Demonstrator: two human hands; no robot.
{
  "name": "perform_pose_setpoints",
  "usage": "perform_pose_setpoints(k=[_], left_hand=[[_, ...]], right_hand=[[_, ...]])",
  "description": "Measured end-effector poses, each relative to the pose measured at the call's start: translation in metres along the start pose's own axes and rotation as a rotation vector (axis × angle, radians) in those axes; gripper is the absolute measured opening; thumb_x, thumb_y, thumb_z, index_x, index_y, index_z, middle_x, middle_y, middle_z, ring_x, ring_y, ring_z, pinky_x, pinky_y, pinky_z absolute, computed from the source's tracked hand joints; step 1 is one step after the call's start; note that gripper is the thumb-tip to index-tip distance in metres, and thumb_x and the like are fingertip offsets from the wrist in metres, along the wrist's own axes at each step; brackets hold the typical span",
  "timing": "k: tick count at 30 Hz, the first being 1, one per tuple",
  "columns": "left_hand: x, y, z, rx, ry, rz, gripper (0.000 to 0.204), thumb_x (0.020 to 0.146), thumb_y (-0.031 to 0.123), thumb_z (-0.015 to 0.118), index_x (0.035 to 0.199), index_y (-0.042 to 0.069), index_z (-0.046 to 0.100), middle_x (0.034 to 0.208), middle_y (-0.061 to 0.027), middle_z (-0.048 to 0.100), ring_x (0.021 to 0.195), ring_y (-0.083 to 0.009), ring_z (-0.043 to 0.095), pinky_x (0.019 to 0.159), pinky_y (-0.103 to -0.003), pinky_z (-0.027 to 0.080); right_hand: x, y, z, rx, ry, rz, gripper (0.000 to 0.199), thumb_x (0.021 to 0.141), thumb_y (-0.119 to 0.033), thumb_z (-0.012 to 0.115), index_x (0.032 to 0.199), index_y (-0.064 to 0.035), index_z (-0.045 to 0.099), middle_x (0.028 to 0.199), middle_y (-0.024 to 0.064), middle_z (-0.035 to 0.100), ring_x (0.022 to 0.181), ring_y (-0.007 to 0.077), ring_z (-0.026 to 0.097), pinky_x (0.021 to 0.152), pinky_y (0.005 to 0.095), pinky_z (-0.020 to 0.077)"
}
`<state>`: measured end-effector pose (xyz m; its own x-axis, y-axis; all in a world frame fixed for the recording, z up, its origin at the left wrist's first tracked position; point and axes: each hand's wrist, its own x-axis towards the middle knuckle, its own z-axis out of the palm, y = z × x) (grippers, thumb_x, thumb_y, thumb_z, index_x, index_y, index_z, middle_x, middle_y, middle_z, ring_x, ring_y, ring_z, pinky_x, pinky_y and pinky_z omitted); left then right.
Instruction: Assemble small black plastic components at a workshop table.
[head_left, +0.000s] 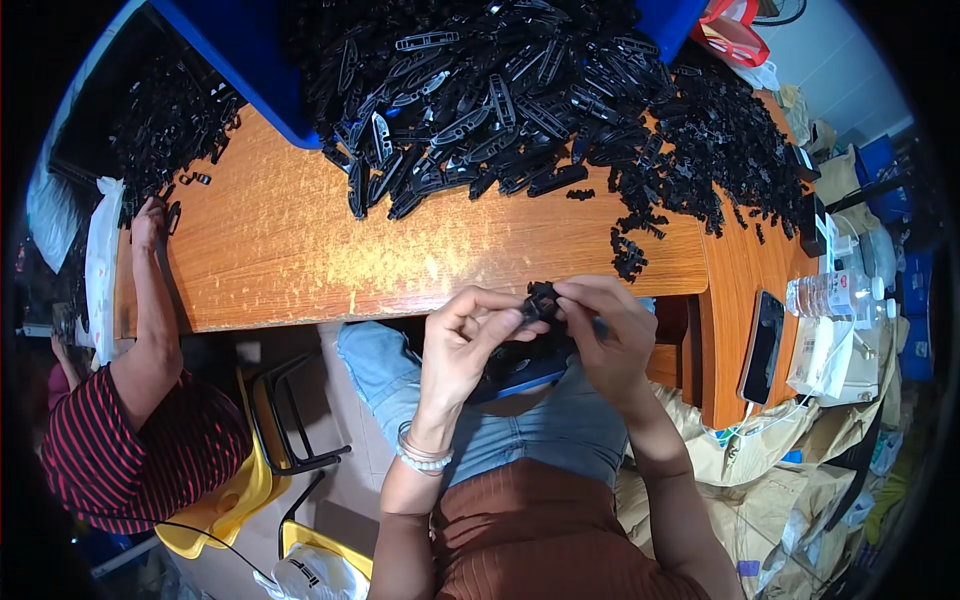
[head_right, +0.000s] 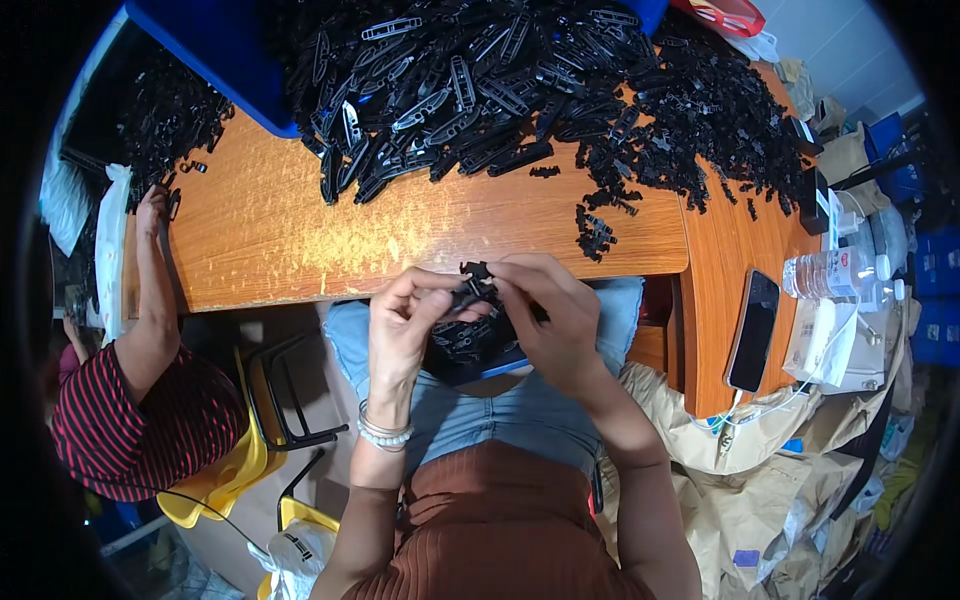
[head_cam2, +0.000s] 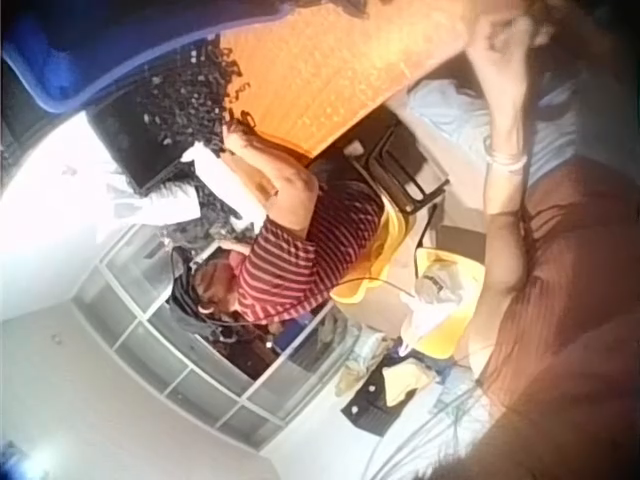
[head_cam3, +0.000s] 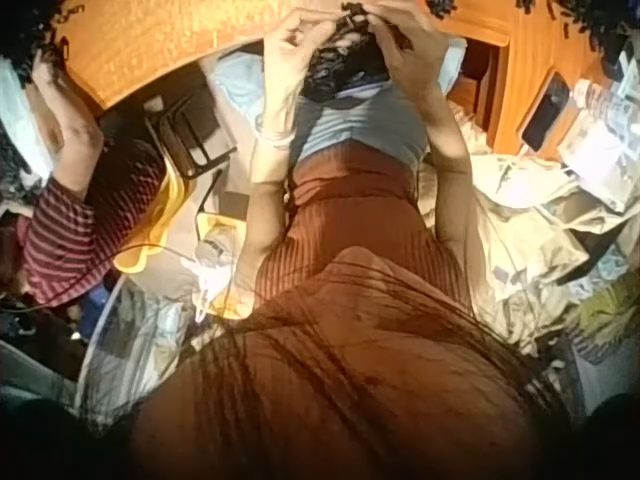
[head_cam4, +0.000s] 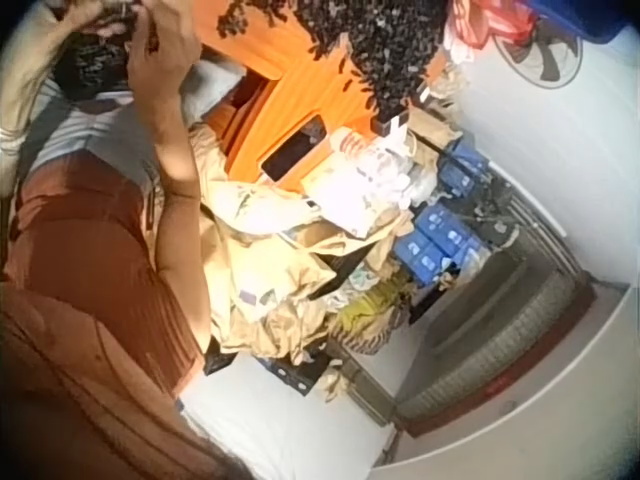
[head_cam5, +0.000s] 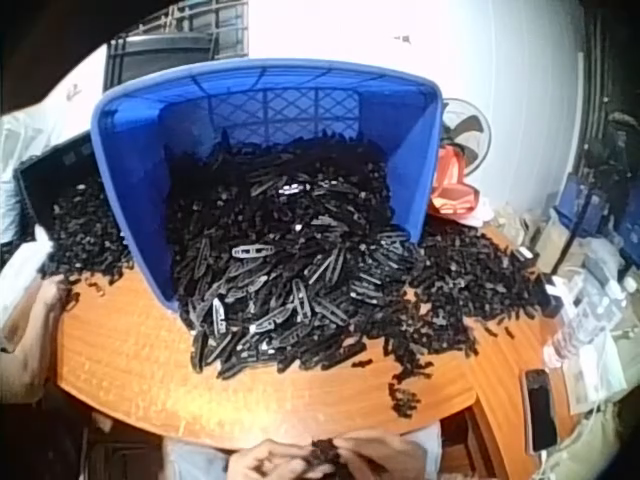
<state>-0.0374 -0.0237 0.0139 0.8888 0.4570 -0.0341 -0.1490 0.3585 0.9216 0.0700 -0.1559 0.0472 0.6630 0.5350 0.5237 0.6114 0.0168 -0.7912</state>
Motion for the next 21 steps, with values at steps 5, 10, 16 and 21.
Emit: perform_pose_setpoints(k=[5, 10, 16, 21], left_hand=[[0.000, 0.021, 0.030, -0.320, 0.029, -0.049, 0.035, 0.076, -0.013, 0.063, 0.109, -0.005, 0.055, 0.094, -0.0112, 0.065, 0.087, -0.0101, 0.062, 0.075, -0.021, 0.051], [-0.004, 0.016, 0.017, 0.072, -0.007, -0.037, 0.033, 0.074, -0.012, 0.067, 0.104, -0.006, 0.056, 0.091, -0.0089, 0.064, 0.075, -0.0103, 0.063, 0.066, -0.019, 0.053], [-0.003, 0.016, 0.017, 0.068, -0.002, -0.055, 0.022, 0.080, -0.007, 0.064, 0.100, -0.005, 0.056, 0.087, -0.0083, 0.064, 0.077, -0.0118, 0.065, 0.067, -0.020, 0.054], [-0.001, 0.011, 0.012, 0.098, -0.009, -0.030, 0.015, 0.081, -0.010, 0.061, 0.094, -0.005, 0.057, 0.084, -0.0089, 0.064, 0.075, -0.0135, 0.066, 0.066, -0.021, 0.055]], right_hand=[[0.002, -0.003, -0.001, 0.116, -0.106, 0.103, 0.020, 0.074, 0.010, 0.063, 0.092, 0.0014, 0.066, 0.086, 0.0108, 0.064, 0.075, 0.0171, 0.061, 0.063, 0.0247, 0.0474], [0.004, -0.004, -0.008, -0.025, -0.225, -0.050, 0.021, 0.072, 0.010, 0.064, 0.090, 0.0008, 0.066, 0.087, 0.0104, 0.062, 0.076, 0.0203, 0.059, 0.066, 0.0282, 0.0459], [-0.002, 0.001, -0.009, -0.247, -0.228, -0.251, 0.021, 0.071, 0.007, 0.065, 0.090, -0.0009, 0.066, 0.086, 0.0084, 0.060, 0.083, 0.0217, 0.056, 0.068, 0.0288, 0.0446], [-0.012, 0.016, -0.008, 0.319, -0.380, 0.579, 0.023, 0.077, -0.004, 0.067, 0.100, 0.0008, 0.065, 0.083, 0.0060, 0.061, 0.070, 0.0129, 0.056, 0.062, 0.0253, 0.0435]])
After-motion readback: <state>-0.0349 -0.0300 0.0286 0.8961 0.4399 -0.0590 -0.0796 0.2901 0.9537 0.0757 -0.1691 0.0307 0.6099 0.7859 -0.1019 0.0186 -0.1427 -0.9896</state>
